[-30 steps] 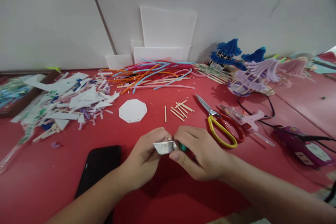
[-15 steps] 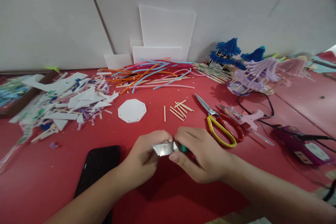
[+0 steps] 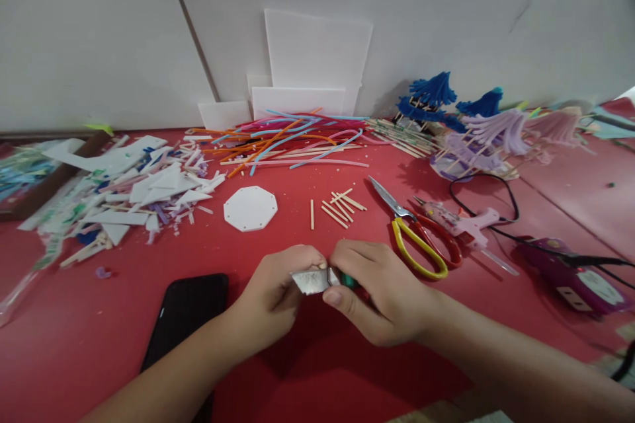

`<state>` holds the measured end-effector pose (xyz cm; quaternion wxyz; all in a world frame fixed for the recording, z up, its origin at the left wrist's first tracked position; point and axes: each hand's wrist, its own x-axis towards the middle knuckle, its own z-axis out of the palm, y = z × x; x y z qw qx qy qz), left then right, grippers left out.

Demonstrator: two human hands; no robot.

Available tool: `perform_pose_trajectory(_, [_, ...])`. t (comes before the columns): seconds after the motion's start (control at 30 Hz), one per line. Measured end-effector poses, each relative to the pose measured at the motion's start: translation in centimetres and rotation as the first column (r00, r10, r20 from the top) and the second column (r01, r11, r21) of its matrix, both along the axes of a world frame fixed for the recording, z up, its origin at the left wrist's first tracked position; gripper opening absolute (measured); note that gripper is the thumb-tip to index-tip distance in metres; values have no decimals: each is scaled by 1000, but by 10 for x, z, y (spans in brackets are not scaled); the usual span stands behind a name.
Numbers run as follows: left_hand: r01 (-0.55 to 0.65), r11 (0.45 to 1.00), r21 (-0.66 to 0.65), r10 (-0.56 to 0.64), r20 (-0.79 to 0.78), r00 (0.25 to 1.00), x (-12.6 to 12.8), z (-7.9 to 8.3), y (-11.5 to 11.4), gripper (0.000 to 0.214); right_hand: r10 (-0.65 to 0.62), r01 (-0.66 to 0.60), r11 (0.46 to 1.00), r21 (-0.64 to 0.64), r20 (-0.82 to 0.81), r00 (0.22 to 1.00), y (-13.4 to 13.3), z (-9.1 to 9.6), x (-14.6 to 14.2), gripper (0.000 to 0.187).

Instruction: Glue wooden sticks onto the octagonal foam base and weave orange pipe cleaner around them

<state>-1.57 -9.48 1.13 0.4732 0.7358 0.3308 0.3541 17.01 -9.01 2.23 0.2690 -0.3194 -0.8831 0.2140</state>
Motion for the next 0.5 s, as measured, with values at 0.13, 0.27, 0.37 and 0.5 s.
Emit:
perform_pose_trajectory(0.13, [-1,1000,-9,1,-9,1000,0,1,0,20,4,-4,1000,-6,9,1000,0,0,0,25])
perform_pose_trajectory(0.27, [3,1000,-4,-3,-7,1000,0,0,0,20,4,-3,1000,-9,11,1000,0,0,0,26])
perform_pose_trajectory(0.37, [7,1000,-6,-7,-12,1000,-1,-1,0,19,0,0,1000,-10,8,1000,0,-1,0,27])
perform_pose_trajectory(0.5, [11,1000,-14,-12,-15,1000,-1,-2,0,19,5,-5,1000,-7,6,1000,0,-1,0,27])
